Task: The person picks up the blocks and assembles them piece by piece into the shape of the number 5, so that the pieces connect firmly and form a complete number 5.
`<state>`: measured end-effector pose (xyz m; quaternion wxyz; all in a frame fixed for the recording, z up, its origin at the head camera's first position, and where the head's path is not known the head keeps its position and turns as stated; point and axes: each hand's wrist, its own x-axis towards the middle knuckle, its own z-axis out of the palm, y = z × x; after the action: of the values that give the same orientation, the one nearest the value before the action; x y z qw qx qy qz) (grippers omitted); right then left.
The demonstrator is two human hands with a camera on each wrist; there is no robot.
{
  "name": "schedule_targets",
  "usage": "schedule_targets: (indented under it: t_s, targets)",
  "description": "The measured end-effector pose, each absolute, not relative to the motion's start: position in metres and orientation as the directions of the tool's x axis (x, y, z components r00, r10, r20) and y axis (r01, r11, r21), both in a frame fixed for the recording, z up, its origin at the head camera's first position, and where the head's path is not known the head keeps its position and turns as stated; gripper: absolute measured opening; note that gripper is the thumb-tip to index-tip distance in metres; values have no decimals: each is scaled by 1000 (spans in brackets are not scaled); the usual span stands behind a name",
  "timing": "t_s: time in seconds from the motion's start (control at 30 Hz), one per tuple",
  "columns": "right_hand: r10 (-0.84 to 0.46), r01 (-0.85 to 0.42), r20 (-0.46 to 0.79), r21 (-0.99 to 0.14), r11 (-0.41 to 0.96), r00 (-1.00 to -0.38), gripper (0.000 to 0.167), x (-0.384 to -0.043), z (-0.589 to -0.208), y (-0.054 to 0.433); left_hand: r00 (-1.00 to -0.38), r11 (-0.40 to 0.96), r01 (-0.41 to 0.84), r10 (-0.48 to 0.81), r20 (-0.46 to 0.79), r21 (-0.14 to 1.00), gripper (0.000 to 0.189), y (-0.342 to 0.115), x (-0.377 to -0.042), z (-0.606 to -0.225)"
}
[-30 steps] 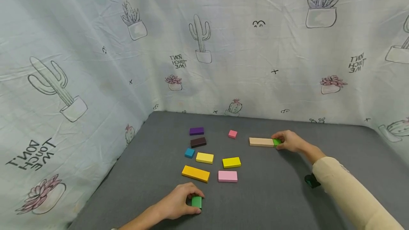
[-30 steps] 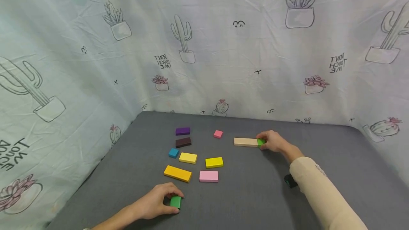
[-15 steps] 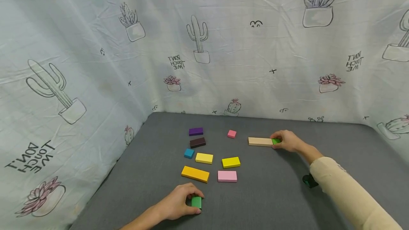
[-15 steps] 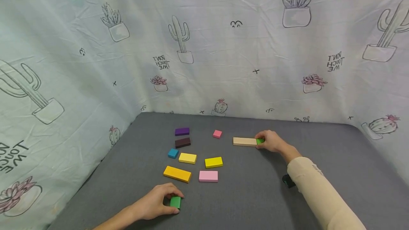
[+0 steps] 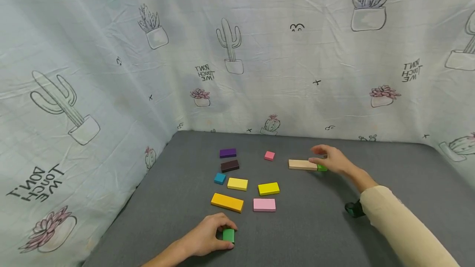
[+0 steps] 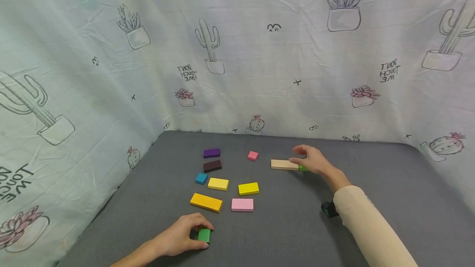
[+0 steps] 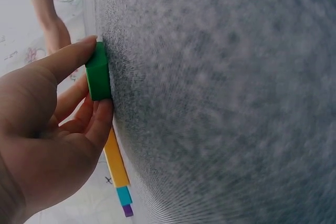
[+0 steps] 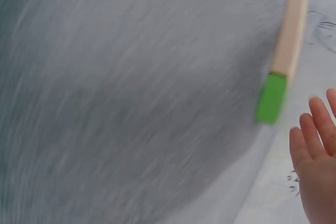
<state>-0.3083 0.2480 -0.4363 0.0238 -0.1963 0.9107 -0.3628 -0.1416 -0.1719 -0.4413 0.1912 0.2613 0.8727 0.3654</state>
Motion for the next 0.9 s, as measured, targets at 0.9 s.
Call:
schedule_targets:
  t_s: [0.9]
  targets:
    - [-354, -346, 199, -837, 424, -914, 40, -277, -440, 188, -785, 601, 335, 604, -138, 726, 28, -175, -142, -440]
